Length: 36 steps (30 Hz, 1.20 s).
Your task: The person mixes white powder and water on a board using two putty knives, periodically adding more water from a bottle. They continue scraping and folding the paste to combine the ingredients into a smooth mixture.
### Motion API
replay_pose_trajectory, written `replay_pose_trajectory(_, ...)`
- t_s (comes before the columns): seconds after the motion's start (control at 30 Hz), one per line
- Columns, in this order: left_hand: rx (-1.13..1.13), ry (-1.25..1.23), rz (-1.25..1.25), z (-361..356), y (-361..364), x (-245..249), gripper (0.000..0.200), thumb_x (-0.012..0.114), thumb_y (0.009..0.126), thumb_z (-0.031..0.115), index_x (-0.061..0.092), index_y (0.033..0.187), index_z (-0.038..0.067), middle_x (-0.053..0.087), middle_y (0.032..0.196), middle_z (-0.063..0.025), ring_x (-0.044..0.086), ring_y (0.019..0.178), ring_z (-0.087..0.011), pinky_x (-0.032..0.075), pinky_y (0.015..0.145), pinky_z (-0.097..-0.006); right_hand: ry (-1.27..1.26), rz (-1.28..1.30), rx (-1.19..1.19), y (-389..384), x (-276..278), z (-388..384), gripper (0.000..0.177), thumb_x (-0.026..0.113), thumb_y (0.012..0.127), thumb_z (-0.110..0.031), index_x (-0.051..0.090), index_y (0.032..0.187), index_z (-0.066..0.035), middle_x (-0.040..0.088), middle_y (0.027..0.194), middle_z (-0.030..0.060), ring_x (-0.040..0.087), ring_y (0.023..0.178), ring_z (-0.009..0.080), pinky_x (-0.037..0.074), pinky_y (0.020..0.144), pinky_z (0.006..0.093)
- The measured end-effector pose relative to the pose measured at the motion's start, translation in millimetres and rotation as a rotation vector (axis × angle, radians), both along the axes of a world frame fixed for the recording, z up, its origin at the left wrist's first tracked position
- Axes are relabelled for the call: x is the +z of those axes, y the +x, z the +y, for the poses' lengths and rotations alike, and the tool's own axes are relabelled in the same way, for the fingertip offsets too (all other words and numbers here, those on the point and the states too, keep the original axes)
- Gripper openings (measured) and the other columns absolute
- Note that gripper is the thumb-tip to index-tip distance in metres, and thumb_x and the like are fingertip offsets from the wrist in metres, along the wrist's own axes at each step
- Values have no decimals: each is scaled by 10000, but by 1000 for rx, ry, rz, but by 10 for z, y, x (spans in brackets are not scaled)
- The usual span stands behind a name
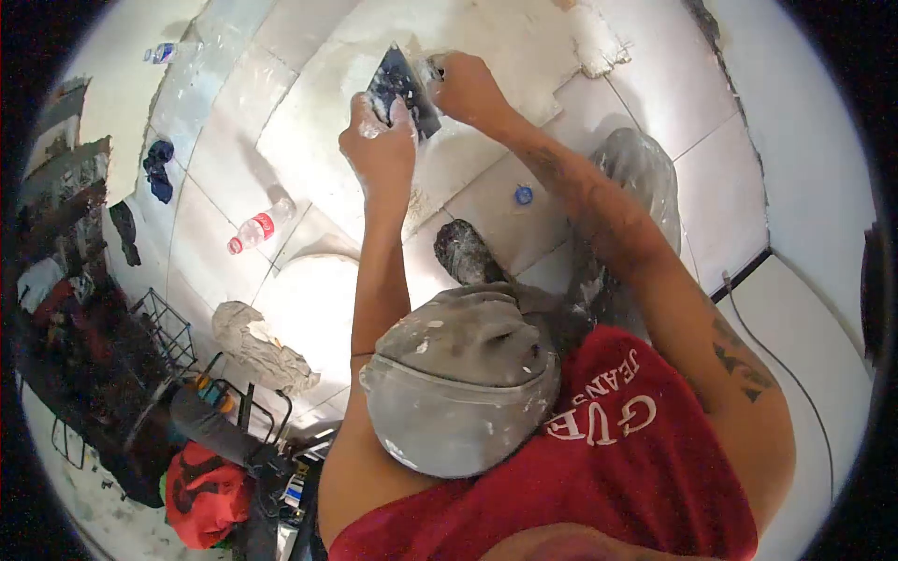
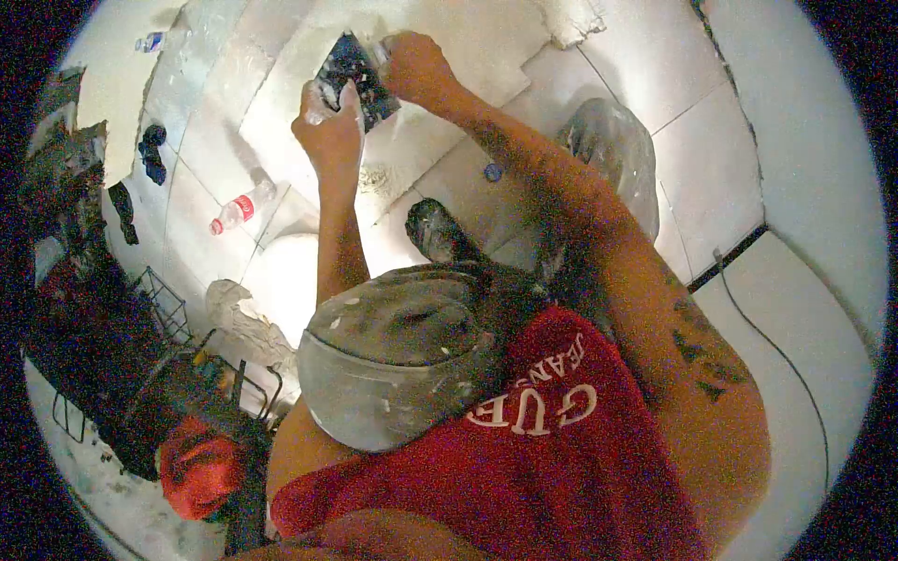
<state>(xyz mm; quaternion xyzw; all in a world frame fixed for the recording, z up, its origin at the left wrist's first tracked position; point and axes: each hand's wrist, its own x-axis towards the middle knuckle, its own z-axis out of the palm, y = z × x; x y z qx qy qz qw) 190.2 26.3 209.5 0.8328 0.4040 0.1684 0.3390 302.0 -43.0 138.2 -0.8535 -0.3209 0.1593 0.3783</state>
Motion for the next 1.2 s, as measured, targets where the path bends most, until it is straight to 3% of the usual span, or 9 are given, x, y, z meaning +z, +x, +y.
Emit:
replay_pose_trajectory(0.2, 130, 75, -37, 115, 70, -134, 189, 581, 748, 130, 545, 889, 9, 594, 677, -250, 598, 658, -407, 463, 612, -423, 82, -110, 88, -164, 1, 233, 193, 525, 692, -56, 612, 854, 0, 578, 834, 233, 561, 797, 399, 452, 733, 445)
replay_pose_trajectory(0.3, 71, 50, -57, 317, 76, -344, 186, 588, 733, 138, 552, 869, 16, 592, 679, -251, 591, 667, -420, 465, 619, -435, 73, -164, 174, -228, 11, 307, 182, 545, 697, -86, 612, 851, -17, 568, 806, 213, 561, 788, 384, 457, 724, 446)
replay_pose_trajectory(0.37, 65, 74, -50, 454, 43, -509, 191, 593, 729, 149, 557, 863, 17, 593, 678, -245, 591, 661, -415, 468, 622, -436, 41, -242, 204, -262, -30, 323, 169, 579, 692, -138, 611, 807, -19, 555, 734, 192, 573, 740, 365, 477, 690, 434)
replay_pose_trajectory(0.57, 49, 166, -35, 543, 11, -621, 274, 615, 722, 166, 580, 947, 15, 607, 690, -229, 603, 673, -390, 481, 646, -419, -16, -313, 187, -142, 79, 167, 151, 587, 687, -117, 613, 808, -30, 571, 802, 193, 582, 759, 360, 489, 666, 436)
replay_pose_trajectory(0.73, 83, 119, -24, 609, -19, -739, 337, 638, 720, 186, 585, 1005, 16, 623, 699, -203, 619, 675, -351, 488, 653, -399, 19, -415, 126, 57, 252, 128, 211, 594, 653, -89, 593, 837, 17, 590, 797, 206, 569, 787, 383, 460, 720, 437)
replay_pose_trajectory(0.93, 121, -113, -172, 547, -118, -305, 351, 644, 720, 182, 597, 1019, 3, 640, 711, -175, 635, 668, -289, 488, 633, -339, 137, -184, -26, 270, 36, 215, 170, 588, 686, -44, 552, 846, 2, 574, 674, 180, 583, 630, 313, 453, 558, 365)
replay_pose_trajectory(1.07, 46, 129, -120, 481, -134, -283, 356, 625, 730, 158, 589, 1033, -24, 630, 690, -191, 632, 619, -269, 483, 608, -336, 245, -63, -99, 154, 107, 327, 157, 596, 677, -44, 560, 826, -11, 566, 653, 187, 581, 630, 338, 452, 566, 382)
replay_pose_trajectory(1.1, 77, 131, -217, 428, -113, -308, 290, 612, 732, 154, 591, 975, -4, 603, 664, -214, 620, 624, -332, 479, 610, -364, 260, -57, -107, 116, 155, 376, 147, 594, 683, -44, 561, 823, -12, 568, 653, 183, 580, 627, 339, 454, 571, 386)
replay_pose_trajectory(1.2, 31, -7, -132, 405, -68, -286, 193, 592, 737, 146, 574, 885, 22, 580, 644, -228, 601, 654, -392, 474, 612, -401, 257, -73, -84, -16, 324, 531, 162, 558, 703, -13, 571, 864, -6, 577, 700, 191, 586, 670, 341, 469, 612, 388)
